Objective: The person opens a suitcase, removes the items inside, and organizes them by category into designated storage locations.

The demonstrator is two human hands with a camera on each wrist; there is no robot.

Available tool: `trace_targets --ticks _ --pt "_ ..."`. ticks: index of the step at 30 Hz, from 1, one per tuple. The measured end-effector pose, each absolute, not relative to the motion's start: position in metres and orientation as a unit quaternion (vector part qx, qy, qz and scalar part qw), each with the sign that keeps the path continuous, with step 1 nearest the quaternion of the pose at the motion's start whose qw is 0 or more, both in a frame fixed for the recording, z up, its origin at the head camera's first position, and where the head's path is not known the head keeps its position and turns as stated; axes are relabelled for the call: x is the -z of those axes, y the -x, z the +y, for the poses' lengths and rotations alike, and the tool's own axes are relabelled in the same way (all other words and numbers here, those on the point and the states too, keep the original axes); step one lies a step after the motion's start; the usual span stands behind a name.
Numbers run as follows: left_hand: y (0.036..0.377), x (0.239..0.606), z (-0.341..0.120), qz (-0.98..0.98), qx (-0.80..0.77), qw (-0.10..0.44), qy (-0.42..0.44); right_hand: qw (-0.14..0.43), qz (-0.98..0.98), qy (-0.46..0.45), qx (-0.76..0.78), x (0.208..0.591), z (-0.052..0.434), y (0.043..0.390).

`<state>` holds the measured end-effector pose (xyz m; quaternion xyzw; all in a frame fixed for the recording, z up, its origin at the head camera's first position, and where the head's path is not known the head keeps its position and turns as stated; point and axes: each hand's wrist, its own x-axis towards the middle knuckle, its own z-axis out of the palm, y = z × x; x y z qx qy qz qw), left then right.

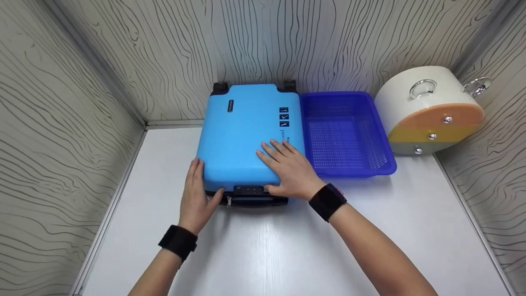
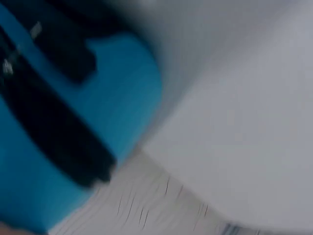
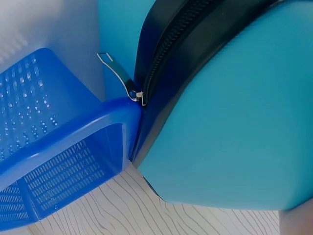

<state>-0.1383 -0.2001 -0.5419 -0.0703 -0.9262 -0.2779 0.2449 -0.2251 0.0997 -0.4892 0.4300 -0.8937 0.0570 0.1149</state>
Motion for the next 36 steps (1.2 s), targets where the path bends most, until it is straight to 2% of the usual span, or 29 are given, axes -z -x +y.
trace_targets --ticks 2,4,9,13,26,36 --pt "0.128 0.552 -0.192 -0.908 0.317 0.27 0.037 0.115 -0.894 -0.43 -0.058 0.49 0.1 0.225" --pt "0.119 0.561 -0.185 -0.903 0.345 0.258 0.01 0.117 -0.893 -0.43 -0.06 0.49 0.1 0.225" --pt "0.108 0.574 -0.173 -0.92 0.37 0.129 -0.03 0.12 -0.895 -0.425 -0.07 0.49 0.101 0.225" --pt "0.109 0.58 -0.169 -0.913 0.395 0.088 -0.057 0.121 -0.895 -0.425 -0.068 0.49 0.101 0.226" --pt "0.107 0.581 -0.173 -0.861 0.495 0.069 -0.092 0.119 -0.896 -0.422 -0.068 0.49 0.102 0.225" --pt "0.108 0.58 -0.188 -0.899 0.42 0.108 -0.054 0.117 -0.887 -0.44 -0.073 0.491 0.102 0.227"
